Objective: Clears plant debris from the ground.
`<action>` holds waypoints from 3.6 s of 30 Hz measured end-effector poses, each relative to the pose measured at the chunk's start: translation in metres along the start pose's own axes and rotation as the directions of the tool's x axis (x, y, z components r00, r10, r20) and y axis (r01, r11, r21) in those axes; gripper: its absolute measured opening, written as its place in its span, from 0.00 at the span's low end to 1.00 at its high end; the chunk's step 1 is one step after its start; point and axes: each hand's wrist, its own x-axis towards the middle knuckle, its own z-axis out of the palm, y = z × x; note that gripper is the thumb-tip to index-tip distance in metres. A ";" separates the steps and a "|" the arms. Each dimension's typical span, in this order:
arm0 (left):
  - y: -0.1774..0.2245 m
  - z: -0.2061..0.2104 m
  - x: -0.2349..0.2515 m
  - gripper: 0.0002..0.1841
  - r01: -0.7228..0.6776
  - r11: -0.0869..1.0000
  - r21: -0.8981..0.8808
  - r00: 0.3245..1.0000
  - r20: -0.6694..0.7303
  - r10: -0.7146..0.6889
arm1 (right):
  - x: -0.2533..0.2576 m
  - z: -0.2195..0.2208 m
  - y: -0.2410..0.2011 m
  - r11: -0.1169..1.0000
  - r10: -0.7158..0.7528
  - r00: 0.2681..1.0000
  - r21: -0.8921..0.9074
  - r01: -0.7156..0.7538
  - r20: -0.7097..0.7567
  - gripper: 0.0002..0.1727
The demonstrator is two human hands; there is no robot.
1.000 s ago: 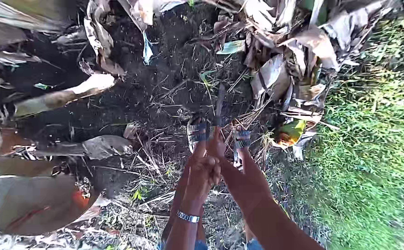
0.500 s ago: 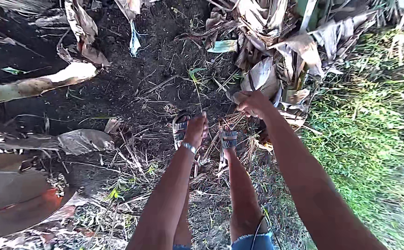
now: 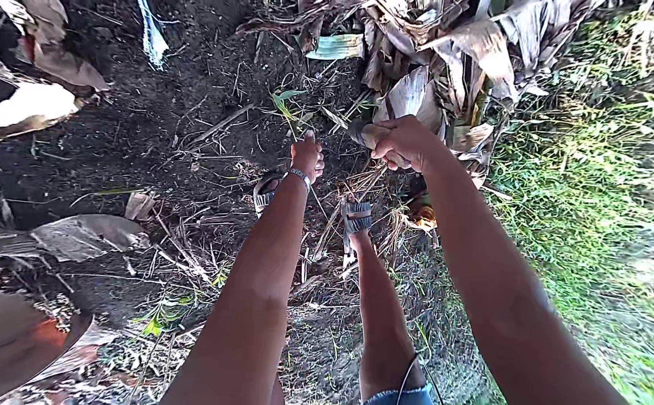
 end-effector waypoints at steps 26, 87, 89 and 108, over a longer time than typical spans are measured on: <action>-0.176 -0.142 -0.294 0.20 0.226 -0.130 -0.965 0.888 0.150 0.435 | -0.173 0.085 0.022 0.535 -0.219 0.973 -0.843 0.056 -0.074 0.44; -0.078 -0.232 -0.106 0.22 0.189 -0.309 -0.932 0.977 0.209 -0.032 | -0.159 0.467 -0.198 -0.903 0.430 0.888 0.066 0.425 0.162 0.32; -0.069 -0.229 -0.094 0.25 0.203 -0.243 -0.949 0.975 0.220 -0.044 | -0.160 0.453 -0.194 -0.906 0.423 0.891 0.065 0.418 0.163 0.33; -0.051 -0.211 -0.056 0.16 0.267 -0.185 -0.946 0.964 0.259 0.067 | -0.155 0.388 -0.188 -0.927 0.376 0.910 0.075 0.368 0.177 0.40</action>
